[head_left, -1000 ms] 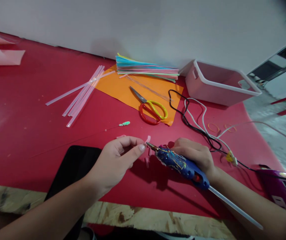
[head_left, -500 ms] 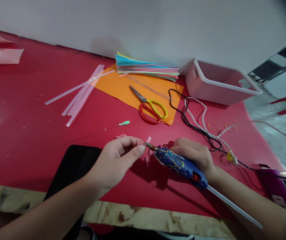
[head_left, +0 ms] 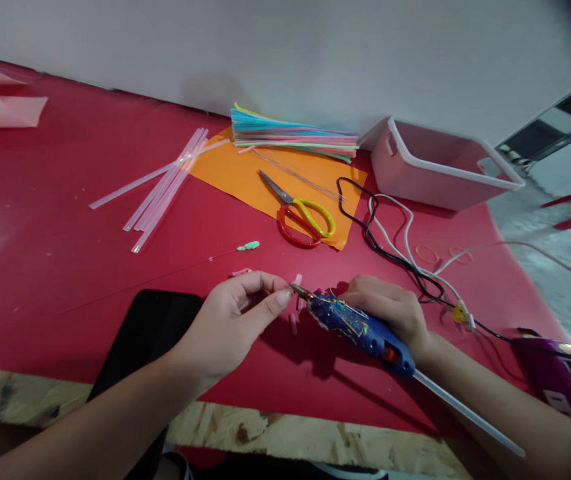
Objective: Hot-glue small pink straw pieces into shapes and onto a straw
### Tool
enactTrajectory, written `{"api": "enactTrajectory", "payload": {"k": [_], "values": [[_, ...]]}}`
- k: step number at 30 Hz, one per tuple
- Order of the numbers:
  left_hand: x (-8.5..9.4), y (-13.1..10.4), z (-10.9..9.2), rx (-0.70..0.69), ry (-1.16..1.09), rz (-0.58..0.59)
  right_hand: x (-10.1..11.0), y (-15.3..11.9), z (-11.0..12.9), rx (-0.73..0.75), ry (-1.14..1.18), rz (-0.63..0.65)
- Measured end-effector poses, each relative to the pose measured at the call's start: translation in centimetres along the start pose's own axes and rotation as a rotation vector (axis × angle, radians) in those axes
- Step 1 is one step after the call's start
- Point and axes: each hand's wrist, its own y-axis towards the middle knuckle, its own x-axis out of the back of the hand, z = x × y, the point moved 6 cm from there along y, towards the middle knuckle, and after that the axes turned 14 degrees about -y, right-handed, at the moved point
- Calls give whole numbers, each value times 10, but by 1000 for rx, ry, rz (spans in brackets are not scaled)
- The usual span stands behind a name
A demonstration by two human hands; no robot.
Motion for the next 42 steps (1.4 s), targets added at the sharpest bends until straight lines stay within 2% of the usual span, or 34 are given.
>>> {"api": "enactTrajectory", "payload": {"k": [3,19,26,31,37,42], "values": [[0,1,1,4,5,0,-1,1,0,-6,-8,27],[3,0,3,-9,-25,17,3,2,-1,-9,1,3],[2,1,2,-15,-12,20,-4,-8,-9,-99,32,-54],[1,-2,1,2,15,8,-2,-8,-10,-140,34,-46],[2,0,0,-1,12,-3,3,1,1,-16,52,8],[2,0,1,-4,-5,11,2,2,4,-2,19,34]]}}
